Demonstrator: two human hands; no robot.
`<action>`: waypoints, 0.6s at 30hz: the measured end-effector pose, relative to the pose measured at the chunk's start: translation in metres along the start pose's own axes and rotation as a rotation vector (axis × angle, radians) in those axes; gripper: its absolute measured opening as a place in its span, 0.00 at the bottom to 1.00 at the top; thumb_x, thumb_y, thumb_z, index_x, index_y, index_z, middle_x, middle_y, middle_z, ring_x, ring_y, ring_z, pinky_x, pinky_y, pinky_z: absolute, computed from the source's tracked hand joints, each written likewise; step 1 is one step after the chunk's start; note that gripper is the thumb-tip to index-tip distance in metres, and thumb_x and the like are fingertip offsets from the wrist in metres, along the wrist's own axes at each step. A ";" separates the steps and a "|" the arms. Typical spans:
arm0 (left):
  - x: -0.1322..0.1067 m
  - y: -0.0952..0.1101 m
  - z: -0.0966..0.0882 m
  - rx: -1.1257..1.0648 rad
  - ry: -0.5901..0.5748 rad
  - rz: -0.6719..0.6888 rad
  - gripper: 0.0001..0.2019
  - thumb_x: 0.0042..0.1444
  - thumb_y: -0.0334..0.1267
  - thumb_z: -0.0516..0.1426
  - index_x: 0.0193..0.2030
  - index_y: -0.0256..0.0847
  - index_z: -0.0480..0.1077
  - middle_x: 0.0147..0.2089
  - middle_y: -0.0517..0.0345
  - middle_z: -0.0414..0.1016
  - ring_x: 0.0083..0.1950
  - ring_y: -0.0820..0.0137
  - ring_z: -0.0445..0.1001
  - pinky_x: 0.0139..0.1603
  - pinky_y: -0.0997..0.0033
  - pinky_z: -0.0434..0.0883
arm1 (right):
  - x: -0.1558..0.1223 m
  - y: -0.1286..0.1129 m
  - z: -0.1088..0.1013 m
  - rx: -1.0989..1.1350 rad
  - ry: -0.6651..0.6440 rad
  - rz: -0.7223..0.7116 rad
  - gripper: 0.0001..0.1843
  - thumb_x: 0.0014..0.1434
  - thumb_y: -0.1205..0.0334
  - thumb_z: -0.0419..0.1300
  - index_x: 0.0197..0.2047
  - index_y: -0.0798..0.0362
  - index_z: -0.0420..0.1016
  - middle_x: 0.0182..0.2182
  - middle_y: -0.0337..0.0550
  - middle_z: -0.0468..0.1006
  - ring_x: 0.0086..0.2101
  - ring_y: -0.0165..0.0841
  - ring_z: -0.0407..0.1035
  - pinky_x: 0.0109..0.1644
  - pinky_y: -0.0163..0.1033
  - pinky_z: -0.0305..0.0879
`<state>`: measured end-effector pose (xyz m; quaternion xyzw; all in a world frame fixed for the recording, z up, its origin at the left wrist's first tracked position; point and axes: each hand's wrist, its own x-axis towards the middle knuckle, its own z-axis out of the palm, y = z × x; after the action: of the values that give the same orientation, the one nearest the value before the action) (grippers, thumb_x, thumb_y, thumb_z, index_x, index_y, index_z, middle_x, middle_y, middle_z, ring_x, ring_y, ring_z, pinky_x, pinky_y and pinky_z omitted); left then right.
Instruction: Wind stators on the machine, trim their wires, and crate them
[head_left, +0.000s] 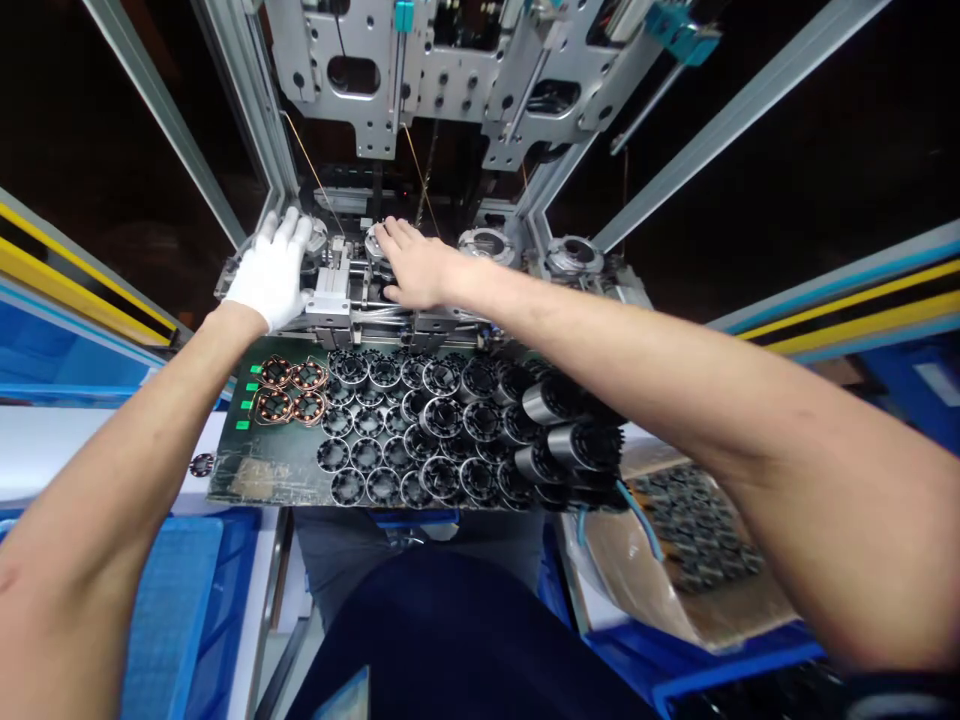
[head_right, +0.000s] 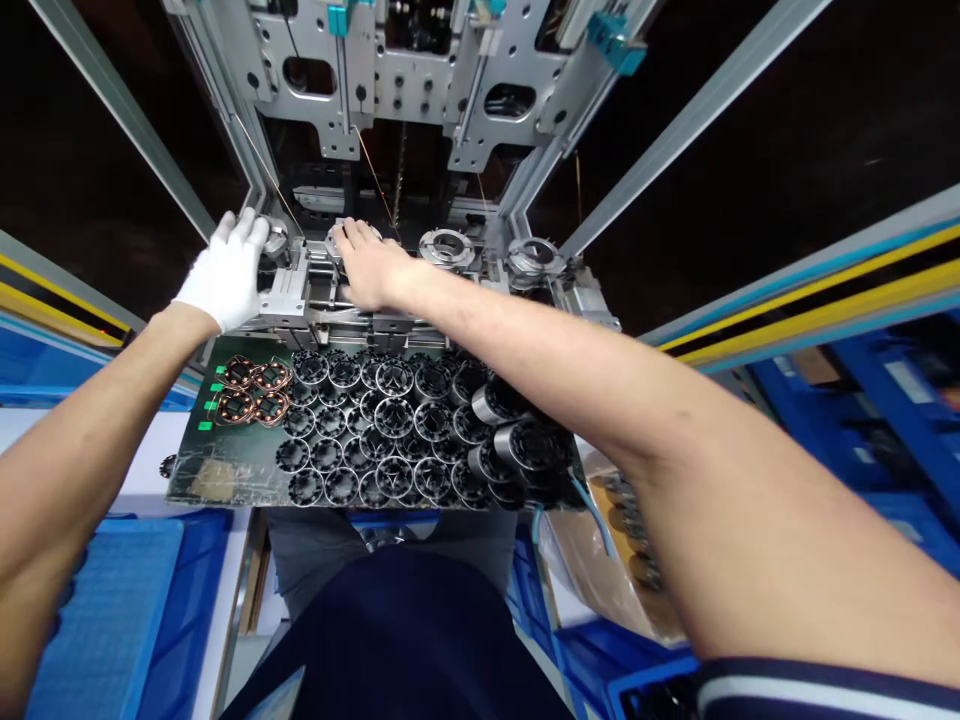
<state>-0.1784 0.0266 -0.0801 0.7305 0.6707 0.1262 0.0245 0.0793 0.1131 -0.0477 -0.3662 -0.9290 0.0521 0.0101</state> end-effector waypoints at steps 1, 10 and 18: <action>0.000 0.002 -0.002 -0.011 0.002 -0.013 0.61 0.60 0.64 0.70 0.89 0.32 0.50 0.94 0.41 0.46 0.94 0.36 0.41 0.91 0.27 0.53 | -0.013 -0.007 0.000 0.008 -0.010 0.012 0.53 0.68 0.64 0.69 0.88 0.66 0.52 0.87 0.68 0.54 0.84 0.66 0.51 0.83 0.73 0.61; -0.119 0.117 -0.017 -0.080 0.297 0.391 0.27 0.70 0.56 0.68 0.72 0.56 0.77 0.92 0.56 0.55 0.93 0.41 0.49 0.91 0.29 0.54 | -0.219 -0.042 -0.047 -0.127 0.160 -0.076 0.14 0.77 0.52 0.67 0.54 0.54 0.86 0.54 0.57 0.82 0.58 0.53 0.72 0.61 0.54 0.69; -0.172 0.196 0.030 0.058 0.062 0.478 0.07 0.67 0.43 0.72 0.49 0.48 0.89 0.86 0.43 0.68 0.86 0.28 0.64 0.79 0.17 0.69 | -0.280 -0.062 0.009 -0.258 0.036 -0.086 0.05 0.70 0.62 0.73 0.41 0.51 0.92 0.49 0.59 0.85 0.54 0.53 0.73 0.56 0.55 0.67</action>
<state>0.0074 -0.1583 -0.0953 0.8645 0.4828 0.1314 -0.0478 0.2411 -0.1238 -0.0449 -0.3252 -0.9425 -0.0749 -0.0180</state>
